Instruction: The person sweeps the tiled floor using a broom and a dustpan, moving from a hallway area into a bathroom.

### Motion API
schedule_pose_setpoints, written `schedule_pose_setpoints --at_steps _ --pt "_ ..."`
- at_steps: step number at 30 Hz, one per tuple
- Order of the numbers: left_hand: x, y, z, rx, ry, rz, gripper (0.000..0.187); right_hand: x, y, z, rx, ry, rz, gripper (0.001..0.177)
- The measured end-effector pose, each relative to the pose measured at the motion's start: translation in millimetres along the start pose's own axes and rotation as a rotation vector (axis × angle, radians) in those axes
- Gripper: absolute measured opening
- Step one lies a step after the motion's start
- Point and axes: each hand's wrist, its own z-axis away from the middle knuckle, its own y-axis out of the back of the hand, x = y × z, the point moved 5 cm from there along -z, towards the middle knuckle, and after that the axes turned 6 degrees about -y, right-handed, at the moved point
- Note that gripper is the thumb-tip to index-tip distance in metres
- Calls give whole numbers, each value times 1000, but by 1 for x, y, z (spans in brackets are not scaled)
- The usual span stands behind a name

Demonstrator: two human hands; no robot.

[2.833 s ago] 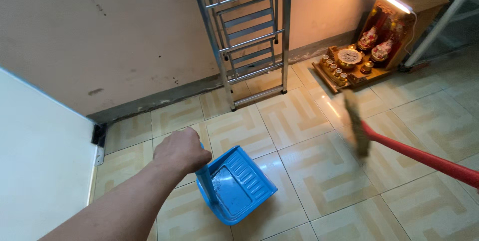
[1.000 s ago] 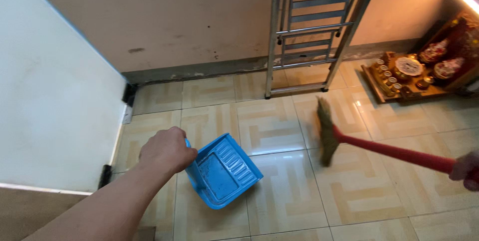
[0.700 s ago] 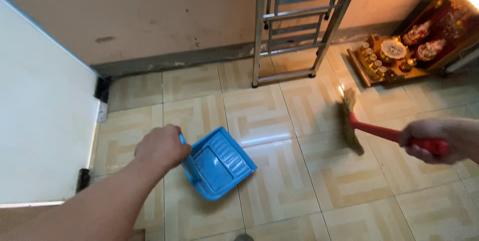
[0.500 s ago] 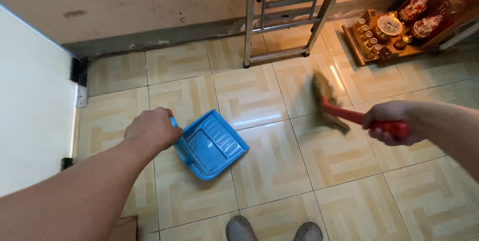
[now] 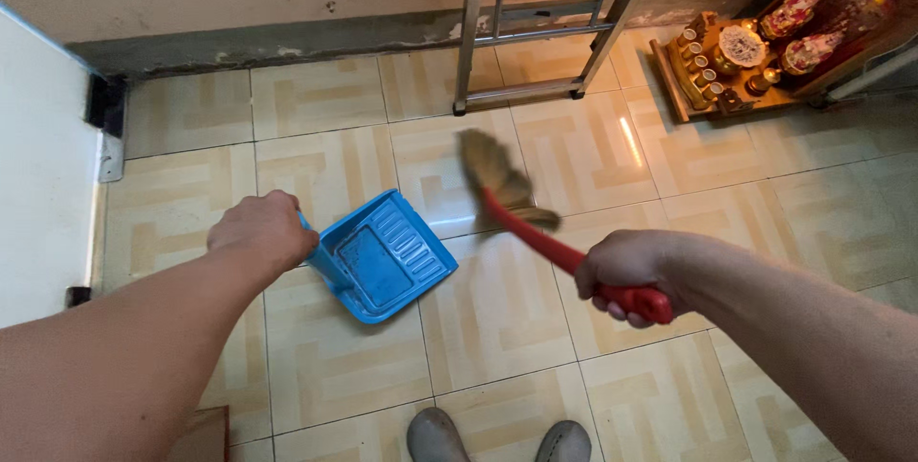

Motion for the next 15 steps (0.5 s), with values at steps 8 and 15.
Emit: schedule_pose_setpoints --at_steps 8,15 --pt "4 -5 -11 -18 6 1 43 23 40 37 -263 46 -16 28" --pt "-3 -2 -3 35 1 47 54 37 151 56 -50 -12 123 19"
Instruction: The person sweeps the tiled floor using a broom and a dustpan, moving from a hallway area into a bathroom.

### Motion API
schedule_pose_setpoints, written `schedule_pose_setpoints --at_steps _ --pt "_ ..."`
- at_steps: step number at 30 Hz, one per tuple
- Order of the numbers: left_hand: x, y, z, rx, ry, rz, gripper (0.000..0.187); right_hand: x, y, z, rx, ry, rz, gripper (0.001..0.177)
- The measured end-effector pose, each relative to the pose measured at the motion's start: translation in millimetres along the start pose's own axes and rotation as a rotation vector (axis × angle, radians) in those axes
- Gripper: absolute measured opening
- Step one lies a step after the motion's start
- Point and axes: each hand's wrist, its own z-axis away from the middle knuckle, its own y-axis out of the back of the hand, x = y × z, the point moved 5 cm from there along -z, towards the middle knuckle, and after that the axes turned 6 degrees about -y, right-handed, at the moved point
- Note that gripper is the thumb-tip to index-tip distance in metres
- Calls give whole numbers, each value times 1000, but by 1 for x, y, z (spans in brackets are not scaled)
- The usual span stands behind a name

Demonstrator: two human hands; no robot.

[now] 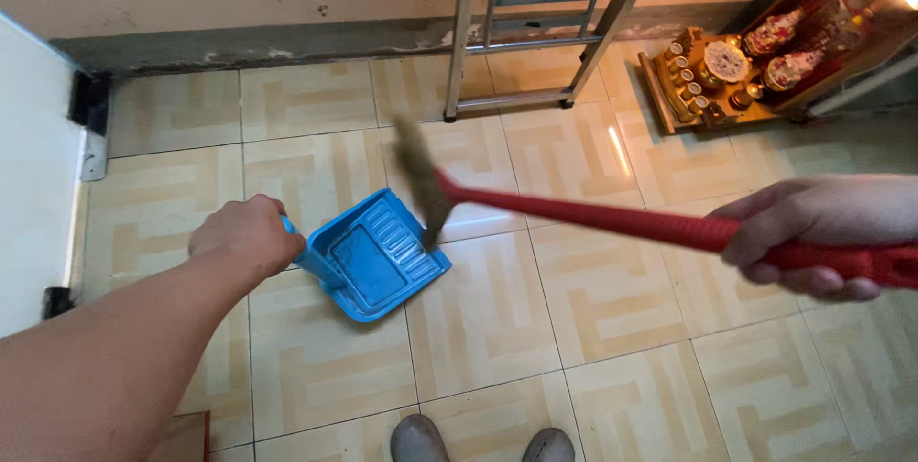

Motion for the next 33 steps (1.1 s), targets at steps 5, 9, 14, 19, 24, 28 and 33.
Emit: schedule_pose_setpoints --at_steps 5,9,14,19,24,28,33 --pt "-6 3 6 -1 23 5 48 -46 8 -17 322 21 84 16" --pt "-10 3 3 22 49 2 45 -107 -39 -62 226 35 124 19" --pt "-22 -3 -5 -1 73 19 44 -139 -114 -68 44 55 153 18" --pt "-23 -9 -6 -37 42 6 40 -121 -131 -33 -92 53 198 21" --pt "-28 -13 6 -15 51 99 45 -105 -98 38 32 162 305 23" --pt "-41 -29 36 108 35 154 48 -114 -76 79 296 148 368 24" --pt "-79 -56 82 150 138 219 49 -182 -84 63 478 271 496 22"
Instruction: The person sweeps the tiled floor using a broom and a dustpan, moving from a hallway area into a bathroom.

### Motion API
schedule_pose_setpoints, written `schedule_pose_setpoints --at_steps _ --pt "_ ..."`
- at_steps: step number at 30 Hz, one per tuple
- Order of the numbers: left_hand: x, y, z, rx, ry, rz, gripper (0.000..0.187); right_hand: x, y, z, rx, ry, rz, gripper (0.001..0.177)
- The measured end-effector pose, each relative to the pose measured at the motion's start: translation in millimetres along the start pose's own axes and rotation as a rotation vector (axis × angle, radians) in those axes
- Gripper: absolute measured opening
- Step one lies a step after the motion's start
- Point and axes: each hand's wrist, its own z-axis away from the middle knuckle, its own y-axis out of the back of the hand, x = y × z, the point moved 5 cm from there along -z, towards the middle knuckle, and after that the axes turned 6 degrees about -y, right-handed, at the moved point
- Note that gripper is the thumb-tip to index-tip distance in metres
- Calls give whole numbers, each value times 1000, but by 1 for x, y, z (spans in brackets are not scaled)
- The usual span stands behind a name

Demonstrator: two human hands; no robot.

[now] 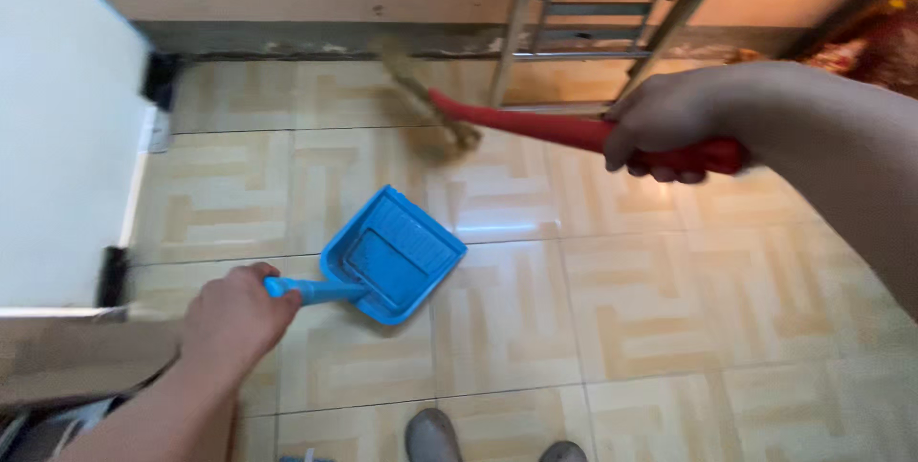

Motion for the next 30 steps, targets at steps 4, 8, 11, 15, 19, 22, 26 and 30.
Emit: schedule_pose_setpoints --at_steps 4,8,11,15,19,22,26,30 --pt "-33 -1 14 45 92 105 51 -49 -19 -59 -13 -16 -31 22" --pt "-61 -3 22 76 259 256 54 -84 -70 -86 -141 52 45 21" --pt "-76 -13 15 23 309 258 52 -94 -123 -64 -225 119 215 24" --pt "-94 -16 -9 -59 245 141 38 -98 -157 -13 -315 138 418 29" --pt "-117 -13 -10 -94 293 304 36 -83 -127 16 -433 204 206 34" --pt "-123 -10 -2 -123 335 223 34 -52 -89 22 -356 104 60 44" --pt "-119 3 3 -89 317 253 36 -15 -53 13 -234 46 -121 49" --pt "-109 20 5 -88 265 152 35 -6 -32 -21 22 -52 39 42"
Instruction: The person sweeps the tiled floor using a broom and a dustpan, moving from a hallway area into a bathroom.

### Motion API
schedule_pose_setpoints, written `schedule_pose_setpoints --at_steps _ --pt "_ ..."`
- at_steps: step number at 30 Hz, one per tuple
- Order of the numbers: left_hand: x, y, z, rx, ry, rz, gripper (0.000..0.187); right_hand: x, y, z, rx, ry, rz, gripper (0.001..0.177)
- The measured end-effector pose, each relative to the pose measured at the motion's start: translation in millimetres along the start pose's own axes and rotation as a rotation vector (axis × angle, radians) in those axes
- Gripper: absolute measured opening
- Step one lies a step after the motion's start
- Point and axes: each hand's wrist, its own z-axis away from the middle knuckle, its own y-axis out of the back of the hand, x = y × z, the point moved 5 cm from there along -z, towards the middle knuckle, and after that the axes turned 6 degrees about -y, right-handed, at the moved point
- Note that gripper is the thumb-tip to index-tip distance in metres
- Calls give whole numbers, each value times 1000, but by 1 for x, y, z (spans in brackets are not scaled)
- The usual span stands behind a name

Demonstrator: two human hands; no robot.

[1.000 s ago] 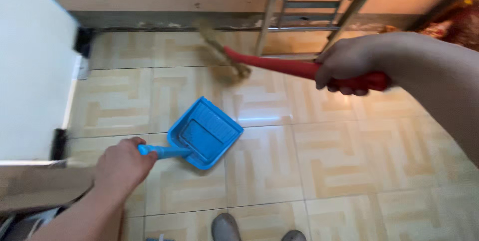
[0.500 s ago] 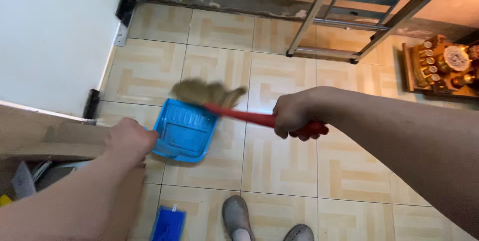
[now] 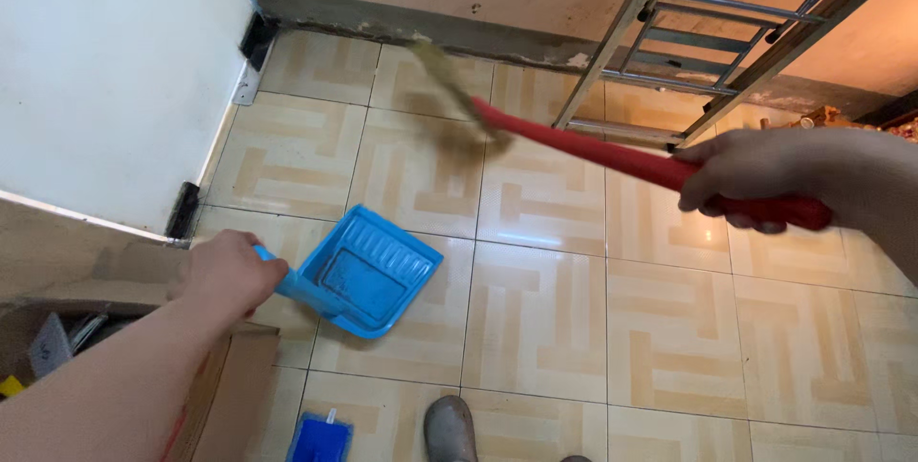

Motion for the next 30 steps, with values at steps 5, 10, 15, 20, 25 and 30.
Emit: schedule_pose_setpoints --at_steps 5,10,15,20,25,30 --pt "14 -8 -4 -35 -36 -225 46 -15 -43 -46 -236 -52 -206 28" --pt "14 -28 -20 4 -165 -239 38 -16 -125 -10 -489 -79 -127 24" --pt "19 -29 -25 -8 -157 -248 37 14 -109 33 -617 -6 -250 33" --pt "48 -6 -15 -29 -145 -201 38 73 -56 38 -398 -45 -320 34" --pt "80 9 -4 -26 -210 -203 36 123 -18 11 -144 -150 -166 30" --pt "104 4 0 -27 -240 -225 41 137 -19 -57 -120 -217 -312 30"
